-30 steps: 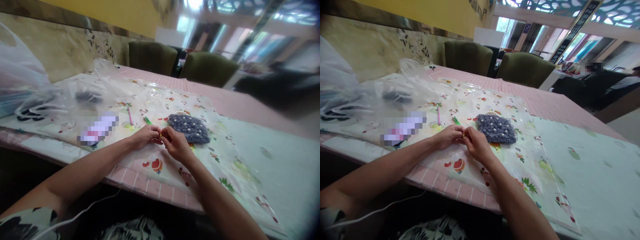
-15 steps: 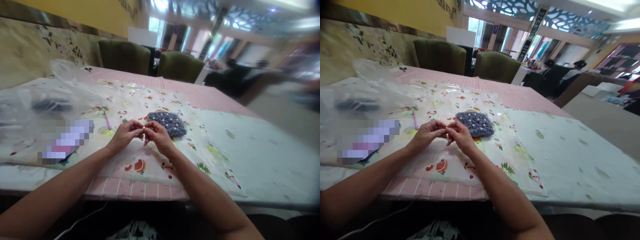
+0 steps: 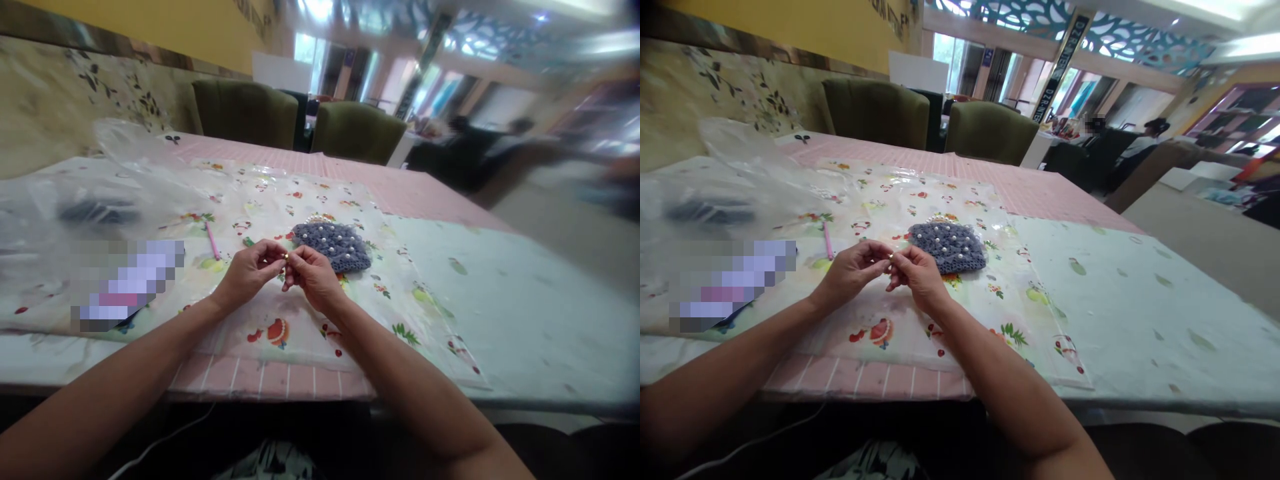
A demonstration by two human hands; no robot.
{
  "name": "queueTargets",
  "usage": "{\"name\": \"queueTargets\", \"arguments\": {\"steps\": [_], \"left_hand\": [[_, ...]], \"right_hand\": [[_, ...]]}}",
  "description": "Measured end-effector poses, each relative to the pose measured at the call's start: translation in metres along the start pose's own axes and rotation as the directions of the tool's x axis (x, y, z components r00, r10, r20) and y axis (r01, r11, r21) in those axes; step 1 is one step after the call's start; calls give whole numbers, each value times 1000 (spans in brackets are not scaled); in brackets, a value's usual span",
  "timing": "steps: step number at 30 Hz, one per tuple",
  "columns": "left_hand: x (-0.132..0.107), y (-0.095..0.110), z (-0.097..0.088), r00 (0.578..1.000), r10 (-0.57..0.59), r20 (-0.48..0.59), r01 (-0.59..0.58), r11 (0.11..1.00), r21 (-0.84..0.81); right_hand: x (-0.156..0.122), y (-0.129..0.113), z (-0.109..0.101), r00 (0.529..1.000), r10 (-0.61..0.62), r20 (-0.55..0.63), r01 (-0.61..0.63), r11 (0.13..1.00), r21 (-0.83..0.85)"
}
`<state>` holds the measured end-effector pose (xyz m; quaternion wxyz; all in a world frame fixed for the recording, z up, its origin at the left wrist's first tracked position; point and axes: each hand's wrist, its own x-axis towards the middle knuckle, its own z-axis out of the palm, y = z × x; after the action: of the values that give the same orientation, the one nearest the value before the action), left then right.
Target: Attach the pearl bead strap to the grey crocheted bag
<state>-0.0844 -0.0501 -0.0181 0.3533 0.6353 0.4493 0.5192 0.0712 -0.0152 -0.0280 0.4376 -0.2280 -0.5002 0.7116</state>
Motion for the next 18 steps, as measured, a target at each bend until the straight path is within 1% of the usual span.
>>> {"name": "queueTargets", "arguments": {"steps": [3,7,10,12,14,16,18], "left_hand": [[0,-2,1,1000,-13,5,13,999,29],[-1,-5,3,1000,-1,-29,5,993,116],[-2,-5,4,998,5,-62,7,981,192],[-2,-4,5,997,11,-72,5,976,217],[-3,-5,5,997,15,-71,1,977,215],[-3,-6,6,997,10,-74,5,980,201],[-4,-8,7,997,3,-83,13,982,189]], "right_hand": [[1,2,0,1000,5,-6,-5,1000,-23],[0,3,1,1000,5,20,-3,994,-111],[-2,1,2,998,-18,58,33,964,-265],[-4,0,2,996,-47,73,72,915,-397],[-6,0,2,995,-76,67,99,864,-494],[-7,2,1,995,-79,54,96,847,-523],[-8,4,1,998,-49,49,67,867,-494]]}}
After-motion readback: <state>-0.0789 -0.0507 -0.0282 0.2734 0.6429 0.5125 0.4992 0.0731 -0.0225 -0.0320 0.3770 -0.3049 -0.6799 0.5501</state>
